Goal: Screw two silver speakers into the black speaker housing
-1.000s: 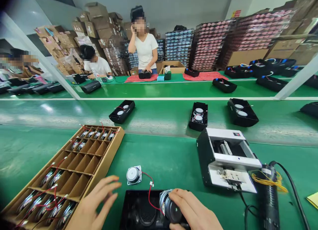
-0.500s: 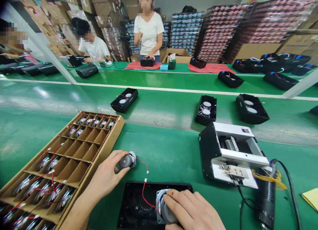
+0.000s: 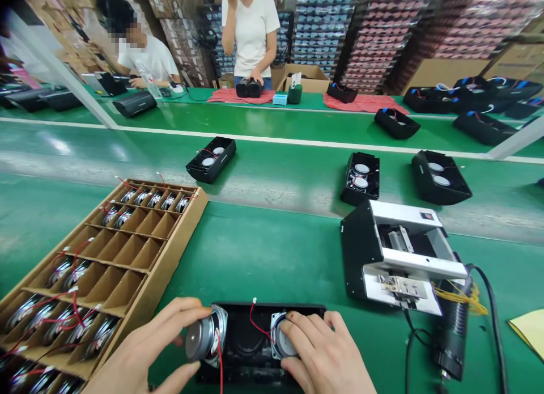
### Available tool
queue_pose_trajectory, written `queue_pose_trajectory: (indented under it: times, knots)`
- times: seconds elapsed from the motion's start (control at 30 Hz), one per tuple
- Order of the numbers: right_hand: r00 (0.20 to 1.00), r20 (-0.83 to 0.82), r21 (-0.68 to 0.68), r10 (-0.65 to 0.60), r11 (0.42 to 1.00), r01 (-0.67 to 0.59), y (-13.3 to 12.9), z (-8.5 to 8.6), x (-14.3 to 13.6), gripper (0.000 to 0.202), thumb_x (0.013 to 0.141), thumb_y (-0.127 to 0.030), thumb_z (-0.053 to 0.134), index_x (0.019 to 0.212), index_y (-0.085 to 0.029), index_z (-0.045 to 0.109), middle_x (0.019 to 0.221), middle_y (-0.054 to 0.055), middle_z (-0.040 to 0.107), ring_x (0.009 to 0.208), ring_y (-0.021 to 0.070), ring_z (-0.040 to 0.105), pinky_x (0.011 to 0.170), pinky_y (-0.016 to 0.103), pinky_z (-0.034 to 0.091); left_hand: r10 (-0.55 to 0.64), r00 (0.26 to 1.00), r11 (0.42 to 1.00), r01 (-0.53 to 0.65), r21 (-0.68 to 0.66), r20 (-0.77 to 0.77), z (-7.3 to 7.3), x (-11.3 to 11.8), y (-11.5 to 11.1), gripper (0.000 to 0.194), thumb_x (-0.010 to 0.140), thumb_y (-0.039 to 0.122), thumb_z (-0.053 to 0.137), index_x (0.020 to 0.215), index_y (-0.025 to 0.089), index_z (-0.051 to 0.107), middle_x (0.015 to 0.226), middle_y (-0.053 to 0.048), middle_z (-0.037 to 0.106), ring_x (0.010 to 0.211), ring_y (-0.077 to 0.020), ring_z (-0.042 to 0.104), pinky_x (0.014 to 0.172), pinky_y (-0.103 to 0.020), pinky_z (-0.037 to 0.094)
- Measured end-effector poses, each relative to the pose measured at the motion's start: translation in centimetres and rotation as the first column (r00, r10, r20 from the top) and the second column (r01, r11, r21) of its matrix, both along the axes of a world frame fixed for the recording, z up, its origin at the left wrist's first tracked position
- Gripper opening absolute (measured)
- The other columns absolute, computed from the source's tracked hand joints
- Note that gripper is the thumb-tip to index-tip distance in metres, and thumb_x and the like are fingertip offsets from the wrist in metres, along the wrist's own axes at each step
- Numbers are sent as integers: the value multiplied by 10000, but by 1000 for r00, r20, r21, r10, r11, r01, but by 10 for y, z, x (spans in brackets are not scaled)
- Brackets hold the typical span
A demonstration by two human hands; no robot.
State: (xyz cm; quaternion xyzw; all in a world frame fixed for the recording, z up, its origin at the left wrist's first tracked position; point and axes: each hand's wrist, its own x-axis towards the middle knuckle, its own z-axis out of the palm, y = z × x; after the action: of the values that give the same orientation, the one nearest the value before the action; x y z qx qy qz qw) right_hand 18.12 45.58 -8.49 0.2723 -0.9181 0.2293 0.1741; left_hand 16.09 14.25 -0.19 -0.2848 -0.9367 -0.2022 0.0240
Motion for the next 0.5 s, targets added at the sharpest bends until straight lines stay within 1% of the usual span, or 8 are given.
queue_pose_trajectory:
  times: [0.03,0.1,0.2,0.3,0.4,0.5]
  knots:
    - [1000,12,-18,-12,1000,12,-2,-1,0,458,1132,-483,287,1122,-229,668,1142,-34,715,924,148,658,810,373,319,-15,1000,1000,15,-21,-19,-2,1,1,560,806,173,640,1333,322,519,1282,5,632,1081,-124,698,875,-149,581]
    - [1000,27,-33,-11,999,12,-4,-1,0,453,1124,-500,307,1117,-233,674,1132,-33,713,914,153,649,801,376,311,-33,999,999,32,-42,-21,-6,4,3,556,797,177,649,1322,308,520,1282,-1,631,1090,-124,691,896,-156,575]
    - [1000,20,-13,10,1000,-10,-3,3,-1,425,1131,-452,322,1114,-221,678,1127,-20,710,928,159,643,799,369,309,-35,999,999,36,-34,7,-10,6,6,564,785,168,645,1318,301,517,1289,-4,616,1073,-124,683,883,-166,580]
    - [999,-21,28,27,999,-26,-1,9,-1,400,1137,-393,322,1111,-214,680,1108,-12,713,923,161,640,824,365,320,-41,999,999,41,-18,16,-11,7,9,589,757,140,654,1306,305,520,1271,1,616,1065,-132,680,873,-178,584]
    - [999,-40,23,37,999,-36,1,13,-2,380,1133,-393,343,1102,-221,681,1116,-17,713,929,161,638,845,361,325,-55,998,998,55,-21,11,-10,6,10,591,757,145,673,1305,306,519,1266,3,617,1074,-132,677,863,-173,584]
    - [999,-17,28,49,998,-48,2,12,-2,370,1132,-396,352,1115,-229,681,1112,-24,712,919,162,639,830,359,318,-57,998,998,57,-33,8,-10,6,9,591,764,159,685,1308,315,516,1270,9,618,1072,-128,679,850,-165,585]
